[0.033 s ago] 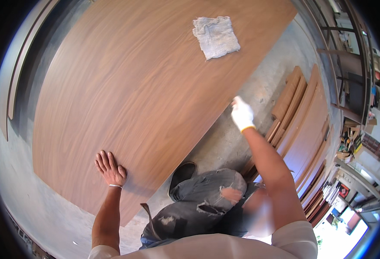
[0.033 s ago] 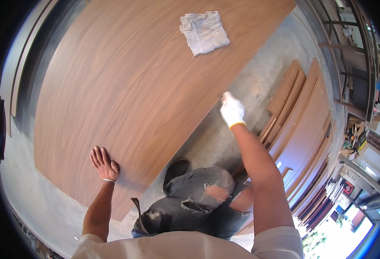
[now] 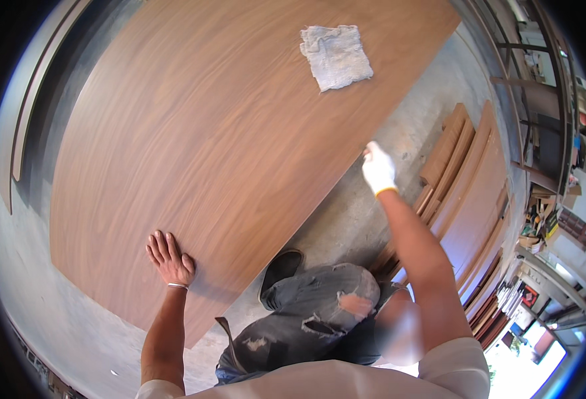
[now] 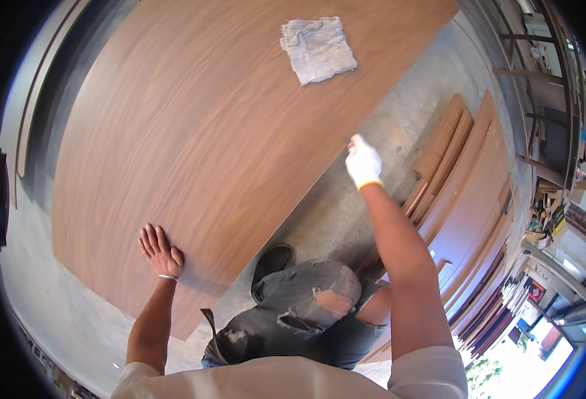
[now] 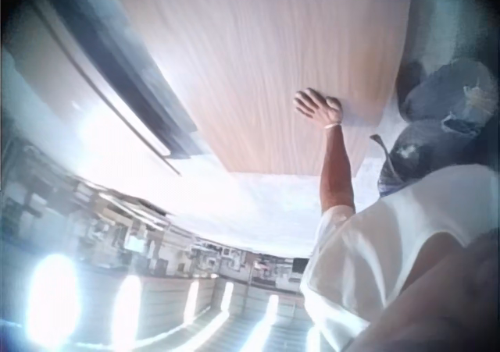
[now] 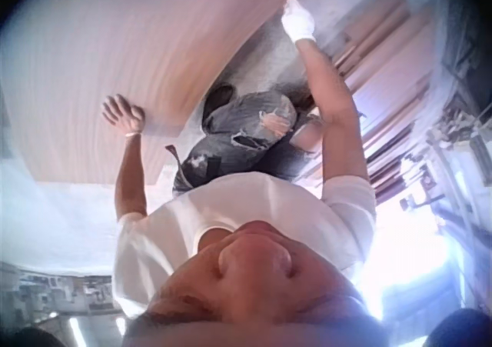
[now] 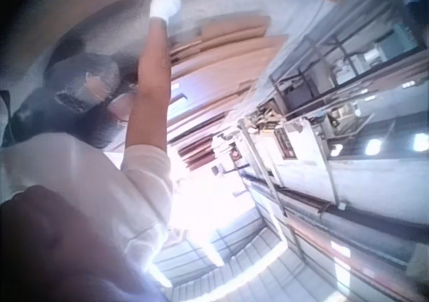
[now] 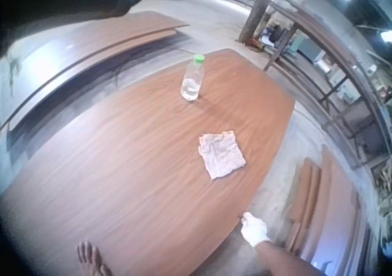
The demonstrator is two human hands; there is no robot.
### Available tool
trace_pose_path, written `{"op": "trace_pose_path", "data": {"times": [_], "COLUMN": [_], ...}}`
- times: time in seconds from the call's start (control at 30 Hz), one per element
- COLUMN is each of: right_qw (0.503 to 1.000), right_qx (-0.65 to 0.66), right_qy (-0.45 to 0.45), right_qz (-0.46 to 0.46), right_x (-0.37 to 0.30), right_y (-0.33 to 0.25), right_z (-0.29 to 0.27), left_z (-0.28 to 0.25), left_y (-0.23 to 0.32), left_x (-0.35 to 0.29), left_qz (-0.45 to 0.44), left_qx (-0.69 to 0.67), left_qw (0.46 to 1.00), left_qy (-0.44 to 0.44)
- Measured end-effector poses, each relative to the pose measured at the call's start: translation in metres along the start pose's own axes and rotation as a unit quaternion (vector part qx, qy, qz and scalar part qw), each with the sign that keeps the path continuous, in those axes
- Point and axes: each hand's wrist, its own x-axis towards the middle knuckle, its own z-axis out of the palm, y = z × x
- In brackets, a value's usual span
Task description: The person wipes a large wooden board with a cloth, then flips the board over to wipe the other side. They continue wiping the board and briefly adjust the camera before resuming the task.
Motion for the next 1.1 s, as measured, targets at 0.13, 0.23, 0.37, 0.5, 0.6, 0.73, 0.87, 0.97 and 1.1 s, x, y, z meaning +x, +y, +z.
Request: {"op": "trace_pose_path", "data": {"times": [0.13,0.23,0.37,0.5,0.6,0.73,0.87,0.97,1.1], "right_qw": [0.999,0.998,0.995,0.994,0.994,0.995,0.995,0.995,0.997], "right_qx": [-0.029,-0.045,-0.062,-0.045,-0.052,-0.051,-0.042,-0.021,0.017], "right_qy": [0.034,0.033,-0.013,-0.049,-0.085,-0.051,-0.030,0.003,0.077], "right_qz": [0.004,-0.001,-0.078,-0.082,-0.048,-0.076,-0.085,-0.096,-0.021], "right_x": [0.025,0.019,-0.016,-0.075,-0.109,-0.135,-0.147,-0.138,-0.107], "right_y": [0.011,0.007,-0.002,-0.032,-0.045,-0.060,-0.065,-0.057,-0.054], "right_z": [0.001,0.006,0.012,0.038,0.048,0.058,0.061,0.060,0.055], "left_z": [0.002,0.001,0.004,0.000,0.002,0.004,0.001,0.000,0.001], "left_y": [-0.003,-0.003,-0.004,-0.004,-0.003,-0.002,-0.002,-0.003,-0.004], "left_x": [0.001,0.001,0.003,0.000,0.003,0.000,0.000,0.003,0.002], "left_qz": [0.005,0.005,0.007,0.010,0.019,0.012,-0.004,-0.010,-0.012], "left_qx": [-0.005,-0.003,0.010,0.024,0.018,0.021,0.014,0.005,0.001], "left_qw": [1.000,1.000,1.000,1.000,1.000,1.000,1.000,1.000,1.000], "left_qy": [-0.002,0.001,-0.008,-0.011,-0.003,0.000,-0.007,0.004,0.015]}}
